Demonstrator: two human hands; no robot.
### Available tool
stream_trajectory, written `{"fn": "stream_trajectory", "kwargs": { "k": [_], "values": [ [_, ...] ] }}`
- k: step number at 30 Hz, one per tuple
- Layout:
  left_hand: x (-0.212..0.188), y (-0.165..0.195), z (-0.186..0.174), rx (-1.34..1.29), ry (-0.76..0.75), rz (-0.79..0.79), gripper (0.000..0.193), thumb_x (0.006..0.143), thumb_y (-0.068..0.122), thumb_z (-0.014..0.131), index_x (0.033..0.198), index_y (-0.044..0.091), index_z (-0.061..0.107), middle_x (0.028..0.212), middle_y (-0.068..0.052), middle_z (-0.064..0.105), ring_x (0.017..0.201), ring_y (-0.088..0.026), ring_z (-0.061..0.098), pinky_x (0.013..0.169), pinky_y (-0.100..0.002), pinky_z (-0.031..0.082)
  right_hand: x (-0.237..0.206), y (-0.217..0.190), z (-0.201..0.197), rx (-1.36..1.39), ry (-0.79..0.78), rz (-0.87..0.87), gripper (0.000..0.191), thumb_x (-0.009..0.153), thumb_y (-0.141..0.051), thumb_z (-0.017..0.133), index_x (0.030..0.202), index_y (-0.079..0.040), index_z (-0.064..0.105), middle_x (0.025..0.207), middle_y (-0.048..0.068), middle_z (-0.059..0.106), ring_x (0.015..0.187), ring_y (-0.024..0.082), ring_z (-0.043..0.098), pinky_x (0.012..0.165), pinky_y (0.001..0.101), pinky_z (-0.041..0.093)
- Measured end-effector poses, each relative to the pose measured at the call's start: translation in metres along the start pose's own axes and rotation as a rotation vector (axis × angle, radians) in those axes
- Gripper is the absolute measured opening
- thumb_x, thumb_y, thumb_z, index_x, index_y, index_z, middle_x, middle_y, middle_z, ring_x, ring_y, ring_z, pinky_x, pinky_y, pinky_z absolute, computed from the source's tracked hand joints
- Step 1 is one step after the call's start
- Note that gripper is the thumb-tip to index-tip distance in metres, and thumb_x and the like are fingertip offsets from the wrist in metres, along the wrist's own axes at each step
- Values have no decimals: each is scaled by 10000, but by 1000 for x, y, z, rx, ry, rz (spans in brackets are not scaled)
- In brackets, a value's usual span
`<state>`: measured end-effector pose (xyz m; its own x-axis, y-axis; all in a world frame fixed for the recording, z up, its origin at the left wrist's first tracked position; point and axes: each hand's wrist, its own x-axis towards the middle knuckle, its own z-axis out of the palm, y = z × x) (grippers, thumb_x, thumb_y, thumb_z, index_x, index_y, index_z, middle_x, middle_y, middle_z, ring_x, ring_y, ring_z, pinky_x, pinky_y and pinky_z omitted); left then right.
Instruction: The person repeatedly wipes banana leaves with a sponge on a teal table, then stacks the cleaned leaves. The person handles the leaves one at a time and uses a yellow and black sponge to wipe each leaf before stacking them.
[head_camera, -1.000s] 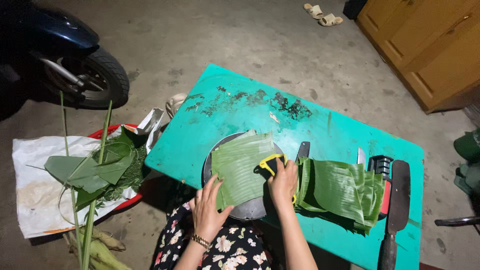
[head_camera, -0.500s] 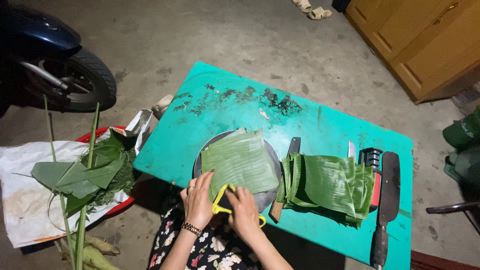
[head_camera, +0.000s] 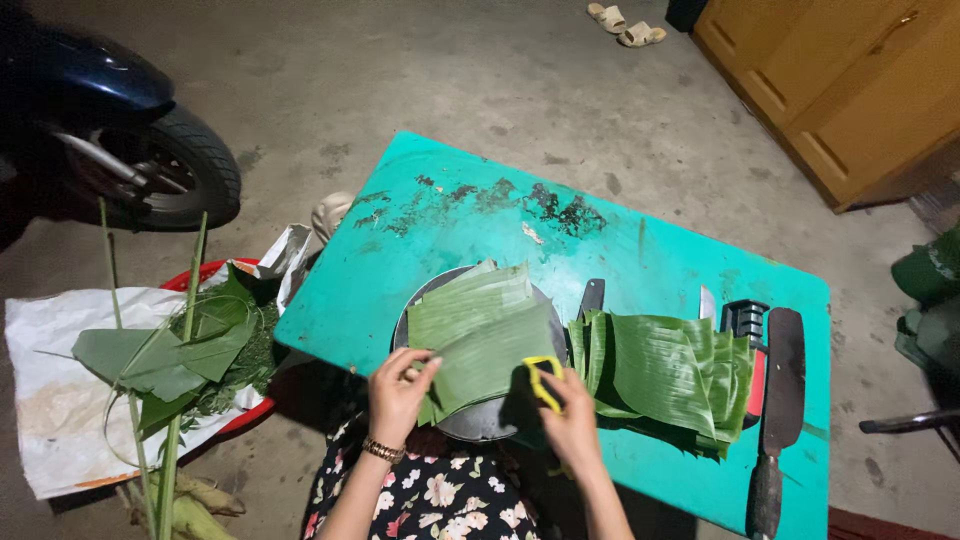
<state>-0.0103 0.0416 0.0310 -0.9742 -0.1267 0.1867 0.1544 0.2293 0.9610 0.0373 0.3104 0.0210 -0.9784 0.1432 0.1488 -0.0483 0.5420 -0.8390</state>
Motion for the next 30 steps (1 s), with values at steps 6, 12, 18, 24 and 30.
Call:
{"fn": "stream_trajectory", "kwargs": {
  "k": [6,12,18,24,30],
  "values": [
    [-17,-11,6,165,90,444,123,862,-23,743,967,32,779,1054,-63,763,623,-126,672,539,-240,535,-7,-2,-39,234,233,35,524,665,127,524,1168,78,662,1091,107,619,1041,231,616,913,245,440],
    [-50,-24,10,344,-36,576,159,828,29,743,984,54,758,1067,-53,744,895,-220,730,783,-325,587,-10,-39,-37,233,364,-73,557,666,121,482,1192,71,659,1067,101,592,1037,218,607,932,244,447],
    [-55,-37,13,503,-86,510,209,702,79,758,911,66,762,1053,-62,744,1013,-249,658,861,-397,486,-4,-64,42,-155,-2,-305,643,567,77,642,1189,-57,733,1151,186,580,1075,373,584,920,428,488],
    [-56,-40,16,584,14,532,110,775,139,779,884,121,786,997,14,741,1013,-216,657,907,-401,472,35,-52,97,-366,-139,-424,569,600,22,717,1158,-86,724,1038,166,572,996,381,558,823,475,490],
    [-53,-20,12,494,36,508,98,806,154,773,898,128,793,1058,50,765,1042,-157,675,911,-380,464,94,-17,54,-440,162,-323,609,575,53,719,1164,-99,743,1091,159,598,1017,378,565,863,472,501]
  ]
}}
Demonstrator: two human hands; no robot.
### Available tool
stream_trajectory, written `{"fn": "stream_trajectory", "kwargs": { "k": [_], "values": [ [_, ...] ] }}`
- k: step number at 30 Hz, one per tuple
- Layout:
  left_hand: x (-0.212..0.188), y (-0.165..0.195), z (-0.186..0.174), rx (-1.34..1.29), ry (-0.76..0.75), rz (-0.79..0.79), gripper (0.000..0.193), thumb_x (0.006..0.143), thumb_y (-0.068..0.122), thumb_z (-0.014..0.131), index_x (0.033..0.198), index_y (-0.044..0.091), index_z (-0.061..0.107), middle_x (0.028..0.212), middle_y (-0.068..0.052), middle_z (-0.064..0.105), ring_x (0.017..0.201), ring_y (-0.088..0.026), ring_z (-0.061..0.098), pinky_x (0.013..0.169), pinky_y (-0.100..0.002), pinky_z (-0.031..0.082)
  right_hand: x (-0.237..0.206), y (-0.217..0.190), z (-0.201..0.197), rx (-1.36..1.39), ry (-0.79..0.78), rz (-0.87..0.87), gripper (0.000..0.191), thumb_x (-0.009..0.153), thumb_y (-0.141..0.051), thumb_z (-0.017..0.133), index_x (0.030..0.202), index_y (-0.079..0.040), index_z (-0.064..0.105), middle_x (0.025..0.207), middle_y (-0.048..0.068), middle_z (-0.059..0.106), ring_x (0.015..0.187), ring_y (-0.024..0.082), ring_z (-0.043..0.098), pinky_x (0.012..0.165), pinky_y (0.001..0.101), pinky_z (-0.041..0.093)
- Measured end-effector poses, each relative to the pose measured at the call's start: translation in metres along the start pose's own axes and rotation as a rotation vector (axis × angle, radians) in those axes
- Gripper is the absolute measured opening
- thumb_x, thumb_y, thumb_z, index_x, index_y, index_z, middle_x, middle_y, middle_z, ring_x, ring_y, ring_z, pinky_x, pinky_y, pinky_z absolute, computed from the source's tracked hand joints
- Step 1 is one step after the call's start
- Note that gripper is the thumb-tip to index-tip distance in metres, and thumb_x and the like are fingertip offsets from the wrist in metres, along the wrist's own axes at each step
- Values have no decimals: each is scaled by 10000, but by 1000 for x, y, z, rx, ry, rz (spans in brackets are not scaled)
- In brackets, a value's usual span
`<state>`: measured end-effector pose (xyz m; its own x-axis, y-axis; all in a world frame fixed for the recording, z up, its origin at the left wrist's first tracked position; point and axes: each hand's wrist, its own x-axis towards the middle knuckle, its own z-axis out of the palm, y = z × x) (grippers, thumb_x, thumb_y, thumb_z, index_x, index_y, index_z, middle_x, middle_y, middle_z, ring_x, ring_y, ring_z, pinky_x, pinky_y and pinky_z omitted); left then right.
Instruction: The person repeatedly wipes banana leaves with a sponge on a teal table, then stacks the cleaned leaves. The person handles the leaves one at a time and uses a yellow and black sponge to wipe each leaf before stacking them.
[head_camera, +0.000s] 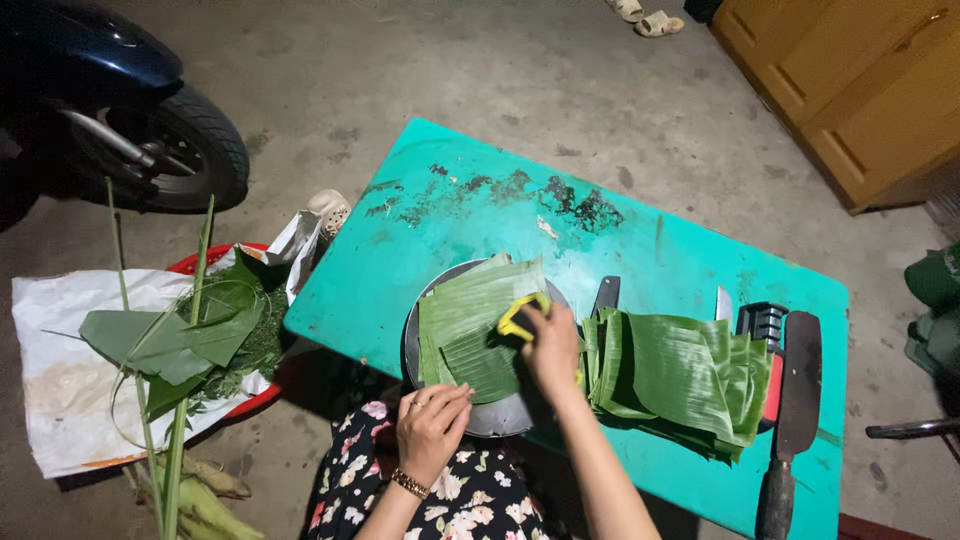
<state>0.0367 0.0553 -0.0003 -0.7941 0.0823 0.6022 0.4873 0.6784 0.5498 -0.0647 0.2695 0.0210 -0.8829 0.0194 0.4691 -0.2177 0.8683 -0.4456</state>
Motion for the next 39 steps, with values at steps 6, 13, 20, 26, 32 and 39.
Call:
{"fn": "stream_trajectory", "kwargs": {
  "k": [6,13,20,26,32,39],
  "values": [
    [-1,4,1,-5,20,-13,120,806,149,767,920,130,798,1068,51,758,1051,-164,678,924,-391,460,-5,-7,-3,-149,-37,166,676,559,20,787,1220,-73,674,1158,192,570,1057,406,560,857,487,492],
    [-16,-10,13,129,-180,-102,142,714,107,755,853,76,755,1047,-8,744,1069,-199,683,892,-408,462,-47,-84,26,132,-237,-161,599,585,31,729,1180,-13,675,1099,159,561,1031,372,567,876,461,505],
    [-10,4,7,22,-14,-5,113,816,136,759,925,116,780,1048,28,748,1058,-161,675,903,-383,462,-21,-34,20,60,-187,-22,609,612,63,684,1193,-112,730,1042,139,574,1018,351,563,859,452,507],
    [-9,14,9,-76,-87,-226,137,800,103,766,931,85,802,1150,-35,701,934,-192,693,776,-349,530,12,21,4,-12,17,145,564,620,40,721,1166,-101,725,1085,140,574,1081,376,552,889,464,500],
    [-7,9,19,-446,-20,-428,309,929,21,613,1231,52,673,1262,-126,629,1027,-196,754,840,-292,631,10,21,3,-21,63,189,593,599,38,713,1175,-102,721,1066,138,563,1064,372,545,905,460,491],
    [31,21,18,-370,-275,-701,619,904,131,797,1462,132,529,971,-249,659,741,-169,689,634,-273,574,8,29,5,69,130,216,573,624,54,650,1171,-95,738,1032,144,568,1055,375,543,927,454,484]
  ]
}}
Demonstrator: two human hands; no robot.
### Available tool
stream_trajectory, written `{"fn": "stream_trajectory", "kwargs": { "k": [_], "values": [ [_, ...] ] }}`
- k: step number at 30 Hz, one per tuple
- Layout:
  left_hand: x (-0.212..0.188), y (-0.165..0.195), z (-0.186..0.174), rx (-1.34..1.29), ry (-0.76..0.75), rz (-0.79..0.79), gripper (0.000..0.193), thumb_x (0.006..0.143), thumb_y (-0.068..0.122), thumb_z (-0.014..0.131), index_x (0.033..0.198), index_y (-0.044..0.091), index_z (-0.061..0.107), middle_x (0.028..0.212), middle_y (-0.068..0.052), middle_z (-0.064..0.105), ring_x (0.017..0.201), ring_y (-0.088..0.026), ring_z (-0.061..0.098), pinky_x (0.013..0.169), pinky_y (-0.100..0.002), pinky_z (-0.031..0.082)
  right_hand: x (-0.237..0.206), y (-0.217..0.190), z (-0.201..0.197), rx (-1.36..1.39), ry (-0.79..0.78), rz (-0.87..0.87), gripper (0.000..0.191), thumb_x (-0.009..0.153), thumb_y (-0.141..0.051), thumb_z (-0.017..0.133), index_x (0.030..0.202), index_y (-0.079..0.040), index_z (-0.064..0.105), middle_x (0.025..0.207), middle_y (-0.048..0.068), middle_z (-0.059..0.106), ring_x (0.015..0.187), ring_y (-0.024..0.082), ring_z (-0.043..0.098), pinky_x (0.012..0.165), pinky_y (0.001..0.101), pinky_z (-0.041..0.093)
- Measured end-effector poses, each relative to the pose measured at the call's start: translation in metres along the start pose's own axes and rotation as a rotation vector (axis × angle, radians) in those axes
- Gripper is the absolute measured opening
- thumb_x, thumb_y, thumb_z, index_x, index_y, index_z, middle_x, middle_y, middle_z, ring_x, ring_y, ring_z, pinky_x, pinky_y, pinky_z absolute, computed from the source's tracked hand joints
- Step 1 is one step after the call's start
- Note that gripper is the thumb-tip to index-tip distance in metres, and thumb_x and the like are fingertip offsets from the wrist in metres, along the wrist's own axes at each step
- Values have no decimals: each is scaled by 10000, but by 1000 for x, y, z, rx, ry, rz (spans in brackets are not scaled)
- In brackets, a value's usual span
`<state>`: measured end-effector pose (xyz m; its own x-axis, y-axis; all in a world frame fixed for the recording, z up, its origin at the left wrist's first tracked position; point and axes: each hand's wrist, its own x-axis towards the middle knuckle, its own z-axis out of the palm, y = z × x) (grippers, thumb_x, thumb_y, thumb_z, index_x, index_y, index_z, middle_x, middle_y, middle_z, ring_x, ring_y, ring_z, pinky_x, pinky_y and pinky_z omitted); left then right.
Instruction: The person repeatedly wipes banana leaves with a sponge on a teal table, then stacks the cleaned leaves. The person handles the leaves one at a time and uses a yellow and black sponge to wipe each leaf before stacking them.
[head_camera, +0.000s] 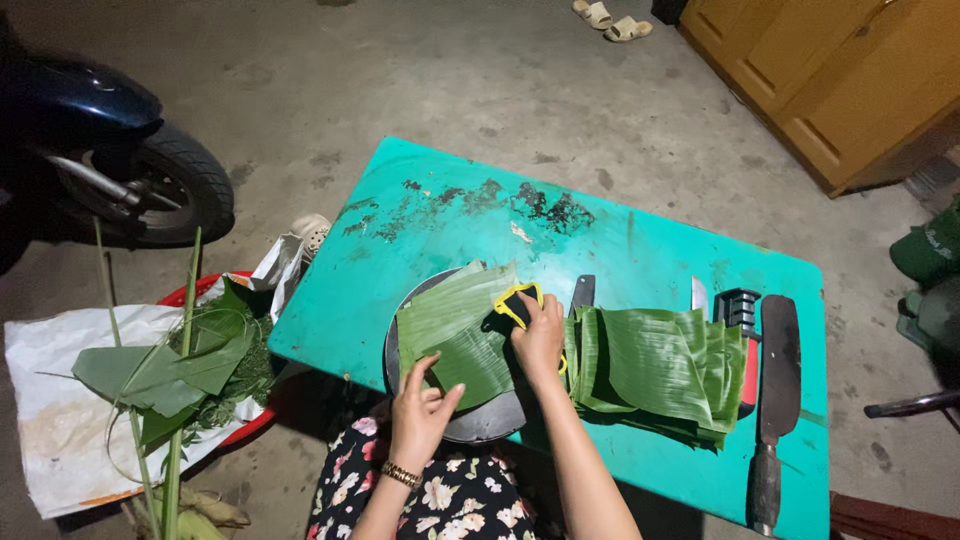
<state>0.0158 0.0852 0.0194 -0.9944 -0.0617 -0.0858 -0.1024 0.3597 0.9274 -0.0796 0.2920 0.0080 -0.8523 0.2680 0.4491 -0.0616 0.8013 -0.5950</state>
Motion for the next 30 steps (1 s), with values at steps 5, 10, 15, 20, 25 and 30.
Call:
{"fn": "stream_trajectory", "kwargs": {
  "k": [5,10,15,20,25,30],
  "values": [
    [0,23,1,74,-32,144,522,837,57,746,1344,147,659,1109,-75,729,537,-135,545,462,-253,465,-1,10,4,60,-2,-12,561,629,60,646,1165,-79,736,1055,150,571,1062,381,542,937,450,483],
    [10,26,-20,148,-31,61,432,888,102,716,1302,220,676,1212,-30,695,741,-26,707,512,-228,560,2,16,-4,103,-45,46,527,657,55,664,1153,-99,752,1050,145,580,1087,366,559,953,443,484],
    [9,49,-82,42,164,203,455,886,66,734,1331,152,700,1141,-51,734,678,-69,627,570,-196,529,-3,21,-3,87,-23,44,531,639,43,690,1150,-87,749,1057,153,592,1062,381,556,925,455,485],
    [14,107,-74,-289,-73,243,482,868,64,723,1343,89,643,1237,12,695,741,-18,629,612,-182,534,-13,45,26,-203,-108,85,342,751,-139,774,1062,-7,714,1106,185,611,1082,399,609,991,454,502],
    [35,162,38,-158,-434,407,450,874,87,783,1317,110,708,1104,-76,666,809,-39,554,672,-209,533,-27,64,35,529,-71,-69,473,961,-233,652,1385,-31,594,1380,114,586,1249,348,593,1054,445,441],
    [40,183,149,371,-488,405,470,784,343,797,1247,296,733,990,-38,791,1015,-251,556,1056,-573,299,-22,52,14,453,-221,79,569,914,-285,611,1457,-143,516,1383,92,527,1339,302,486,1155,465,338]
  ]
}}
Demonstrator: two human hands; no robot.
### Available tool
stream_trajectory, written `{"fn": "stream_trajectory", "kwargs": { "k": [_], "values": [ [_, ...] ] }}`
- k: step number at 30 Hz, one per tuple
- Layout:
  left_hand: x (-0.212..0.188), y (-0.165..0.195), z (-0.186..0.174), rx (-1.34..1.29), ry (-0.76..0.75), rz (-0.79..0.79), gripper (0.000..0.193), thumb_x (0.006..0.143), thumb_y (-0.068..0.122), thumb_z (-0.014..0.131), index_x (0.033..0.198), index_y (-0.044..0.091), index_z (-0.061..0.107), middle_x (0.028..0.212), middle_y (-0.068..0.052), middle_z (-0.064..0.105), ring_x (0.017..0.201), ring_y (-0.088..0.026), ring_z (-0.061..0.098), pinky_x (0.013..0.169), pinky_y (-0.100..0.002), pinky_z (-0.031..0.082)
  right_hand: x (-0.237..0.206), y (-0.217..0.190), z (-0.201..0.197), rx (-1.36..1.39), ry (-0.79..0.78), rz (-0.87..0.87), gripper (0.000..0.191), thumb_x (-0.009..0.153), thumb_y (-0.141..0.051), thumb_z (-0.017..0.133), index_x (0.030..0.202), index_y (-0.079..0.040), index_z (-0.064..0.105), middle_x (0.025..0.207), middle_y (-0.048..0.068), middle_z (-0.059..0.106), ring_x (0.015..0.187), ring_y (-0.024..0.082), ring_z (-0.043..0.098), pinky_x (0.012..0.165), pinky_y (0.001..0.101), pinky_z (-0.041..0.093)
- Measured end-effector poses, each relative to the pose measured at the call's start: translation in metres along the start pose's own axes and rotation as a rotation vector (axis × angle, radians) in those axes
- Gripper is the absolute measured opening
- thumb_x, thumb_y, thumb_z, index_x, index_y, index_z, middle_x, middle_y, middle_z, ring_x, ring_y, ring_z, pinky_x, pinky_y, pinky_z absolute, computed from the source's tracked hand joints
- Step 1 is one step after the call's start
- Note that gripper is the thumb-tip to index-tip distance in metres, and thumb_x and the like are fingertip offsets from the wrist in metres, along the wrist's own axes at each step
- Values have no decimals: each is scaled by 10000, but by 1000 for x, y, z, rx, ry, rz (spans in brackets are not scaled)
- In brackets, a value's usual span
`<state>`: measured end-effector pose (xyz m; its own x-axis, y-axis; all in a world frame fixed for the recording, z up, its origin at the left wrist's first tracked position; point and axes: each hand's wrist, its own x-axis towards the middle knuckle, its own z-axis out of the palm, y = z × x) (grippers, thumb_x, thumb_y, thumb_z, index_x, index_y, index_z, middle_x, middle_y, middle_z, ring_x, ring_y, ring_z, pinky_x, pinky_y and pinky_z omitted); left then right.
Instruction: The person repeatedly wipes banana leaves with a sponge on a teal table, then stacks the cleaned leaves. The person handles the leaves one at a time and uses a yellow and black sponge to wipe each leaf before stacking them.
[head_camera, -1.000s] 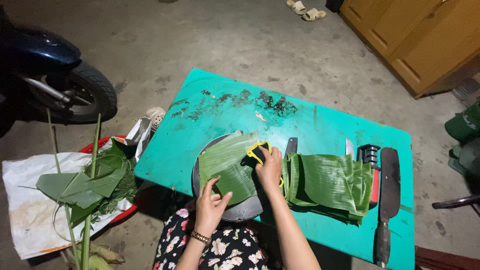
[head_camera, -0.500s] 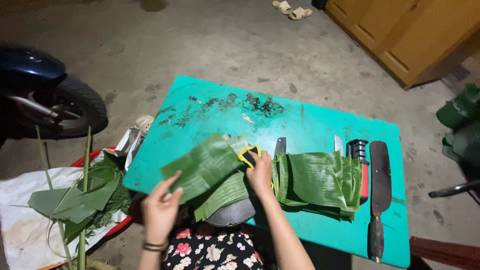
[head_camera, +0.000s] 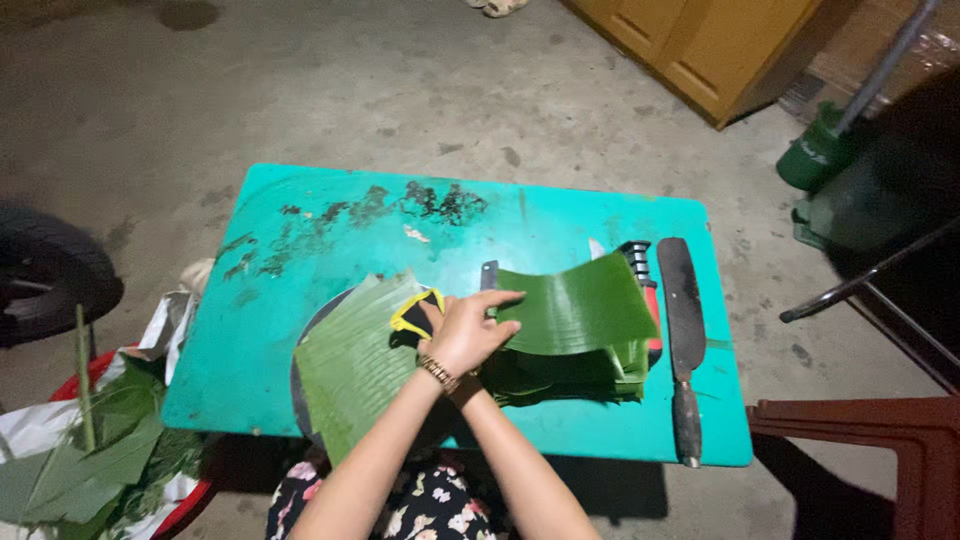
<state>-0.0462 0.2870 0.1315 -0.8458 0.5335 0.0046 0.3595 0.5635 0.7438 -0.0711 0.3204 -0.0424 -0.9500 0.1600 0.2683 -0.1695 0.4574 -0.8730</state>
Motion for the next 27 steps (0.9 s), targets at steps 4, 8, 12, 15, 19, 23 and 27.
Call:
{"fn": "stream_trajectory", "kwargs": {
  "k": [4,8,12,15,19,23,27],
  "values": [
    [15,-6,31,391,-52,-27,599,749,500,791,1322,365,678,1089,-144,724,1234,-387,474,1158,-702,158,3,-29,-13,-666,33,37,719,638,-192,765,1340,-150,615,1172,157,536,1152,364,489,1024,521,374],
    [11,-23,41,804,-8,-69,739,736,584,782,1398,316,592,1258,-159,635,1223,-380,468,1099,-650,248,5,-35,-17,-652,32,30,743,627,-171,774,1352,-136,613,1159,151,531,1132,359,489,1023,505,394],
    [13,-32,39,333,-32,22,713,761,520,778,1399,263,590,1348,-105,620,1255,-353,480,1092,-541,349,0,-18,-10,-695,48,25,732,659,-210,749,1376,-162,613,1179,145,526,1160,355,493,1040,496,388],
    [9,-39,26,52,107,209,632,815,395,794,1352,115,613,1360,-138,625,1251,-348,543,1070,-444,429,-4,-2,-3,-304,20,78,686,744,-271,706,1410,-158,589,1154,148,507,1109,375,490,957,512,382],
    [-16,-53,-1,-172,189,116,525,812,294,776,1273,74,655,1385,-107,631,1099,-277,697,967,-378,534,1,4,0,-253,226,-208,491,886,-220,642,1358,-104,573,1178,120,548,1081,312,551,951,466,448],
    [-69,-86,-35,-107,446,213,390,853,172,747,1210,20,704,1317,-129,685,1199,-302,670,1007,-384,519,-2,-17,-7,-433,171,-52,569,663,-61,725,1228,-113,678,1078,147,587,1058,368,555,862,460,483],
    [-134,-133,-46,-6,550,-66,272,892,143,712,1141,37,732,1281,-75,710,1190,-265,662,1011,-370,516,5,-47,-12,-406,237,-85,522,633,25,692,1139,-99,724,1050,144,584,1052,376,554,889,469,487]
  ]
}}
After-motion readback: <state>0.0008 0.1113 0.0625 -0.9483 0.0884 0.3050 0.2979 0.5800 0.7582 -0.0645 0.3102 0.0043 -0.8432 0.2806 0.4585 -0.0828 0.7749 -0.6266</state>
